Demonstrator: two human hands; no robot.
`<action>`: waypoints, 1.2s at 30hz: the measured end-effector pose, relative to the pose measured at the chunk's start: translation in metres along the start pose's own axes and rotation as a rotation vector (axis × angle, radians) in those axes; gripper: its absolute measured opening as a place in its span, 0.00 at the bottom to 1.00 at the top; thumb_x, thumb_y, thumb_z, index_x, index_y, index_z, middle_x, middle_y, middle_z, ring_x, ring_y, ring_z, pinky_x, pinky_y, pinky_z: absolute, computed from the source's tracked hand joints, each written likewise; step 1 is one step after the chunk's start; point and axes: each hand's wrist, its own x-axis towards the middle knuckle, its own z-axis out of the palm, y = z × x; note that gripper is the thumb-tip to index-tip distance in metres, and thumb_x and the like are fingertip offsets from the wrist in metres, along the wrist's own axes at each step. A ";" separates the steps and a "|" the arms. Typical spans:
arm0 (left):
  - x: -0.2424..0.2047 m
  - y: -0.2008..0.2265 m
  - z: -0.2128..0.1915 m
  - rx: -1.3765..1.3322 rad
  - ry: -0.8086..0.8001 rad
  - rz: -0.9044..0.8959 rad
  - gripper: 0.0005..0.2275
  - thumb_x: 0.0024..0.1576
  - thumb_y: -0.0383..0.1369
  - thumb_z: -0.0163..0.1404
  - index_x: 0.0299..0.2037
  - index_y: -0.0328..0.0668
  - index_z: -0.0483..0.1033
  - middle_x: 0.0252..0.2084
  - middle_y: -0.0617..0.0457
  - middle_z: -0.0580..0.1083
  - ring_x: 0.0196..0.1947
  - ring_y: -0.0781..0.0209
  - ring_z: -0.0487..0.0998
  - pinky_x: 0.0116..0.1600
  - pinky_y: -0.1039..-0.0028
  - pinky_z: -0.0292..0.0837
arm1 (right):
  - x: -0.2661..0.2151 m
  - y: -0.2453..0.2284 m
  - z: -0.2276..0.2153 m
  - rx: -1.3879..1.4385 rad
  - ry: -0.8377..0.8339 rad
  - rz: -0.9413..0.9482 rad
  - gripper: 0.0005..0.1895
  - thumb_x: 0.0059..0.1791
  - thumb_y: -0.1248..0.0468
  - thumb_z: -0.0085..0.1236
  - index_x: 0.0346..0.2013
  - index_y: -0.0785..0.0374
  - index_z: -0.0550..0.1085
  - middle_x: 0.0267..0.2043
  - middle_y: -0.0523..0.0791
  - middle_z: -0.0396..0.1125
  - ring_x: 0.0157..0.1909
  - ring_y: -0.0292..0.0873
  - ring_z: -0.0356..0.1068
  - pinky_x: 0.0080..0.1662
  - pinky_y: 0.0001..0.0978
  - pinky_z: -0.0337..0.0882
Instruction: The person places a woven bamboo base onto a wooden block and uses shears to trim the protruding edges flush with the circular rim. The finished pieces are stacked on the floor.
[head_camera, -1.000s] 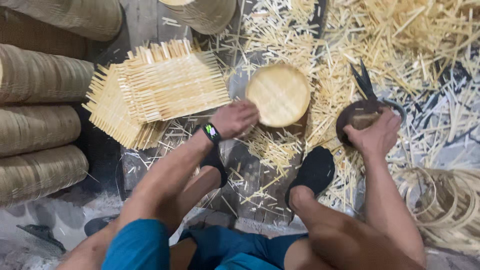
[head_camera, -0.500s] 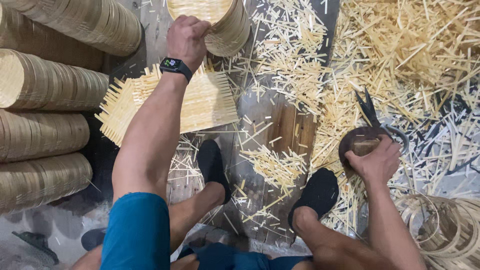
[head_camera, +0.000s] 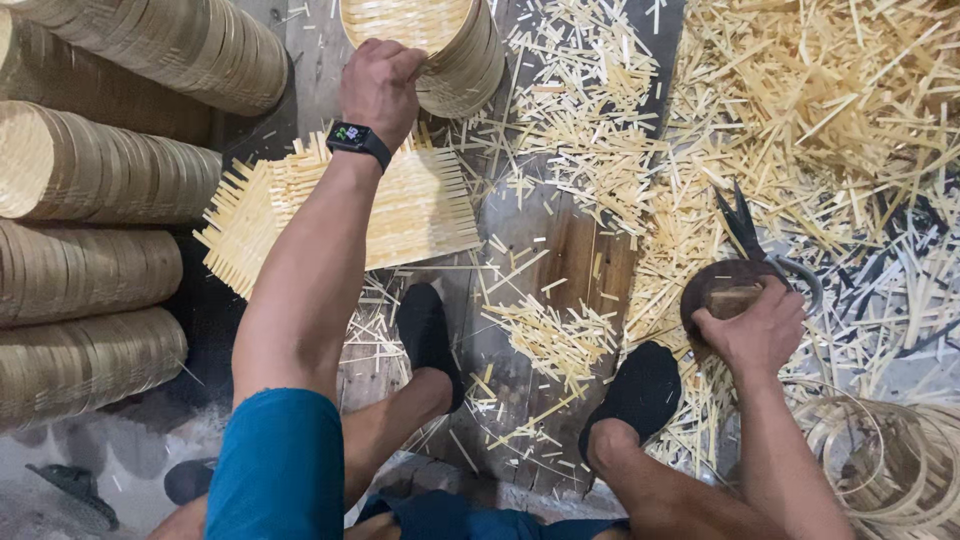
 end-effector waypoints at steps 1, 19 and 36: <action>0.001 0.001 0.002 -0.001 -0.009 -0.015 0.05 0.55 0.23 0.58 0.37 0.43 0.84 0.35 0.51 0.79 0.41 0.47 0.78 0.45 0.61 0.74 | -0.001 0.000 -0.001 -0.002 -0.006 0.005 0.55 0.31 0.44 0.75 0.65 0.66 0.64 0.57 0.58 0.59 0.59 0.62 0.61 0.59 0.52 0.63; -0.185 0.211 0.092 -0.721 -0.696 -0.817 0.21 0.66 0.50 0.51 0.56 0.41 0.81 0.48 0.37 0.79 0.55 0.49 0.74 0.58 0.59 0.67 | -0.024 -0.065 -0.025 1.980 -0.753 -0.002 0.38 0.42 0.54 0.64 0.64 0.62 0.63 0.57 0.48 0.64 0.57 0.44 0.68 0.58 0.37 0.71; -0.107 0.040 0.018 -0.291 0.033 -0.622 0.12 0.63 0.37 0.51 0.53 0.48 0.81 0.41 0.50 0.82 0.34 0.58 0.82 0.37 0.69 0.76 | 0.039 -0.168 -0.157 0.176 -0.445 -0.343 0.23 0.51 0.52 0.56 0.55 0.64 0.76 0.43 0.54 0.76 0.43 0.48 0.77 0.47 0.44 0.77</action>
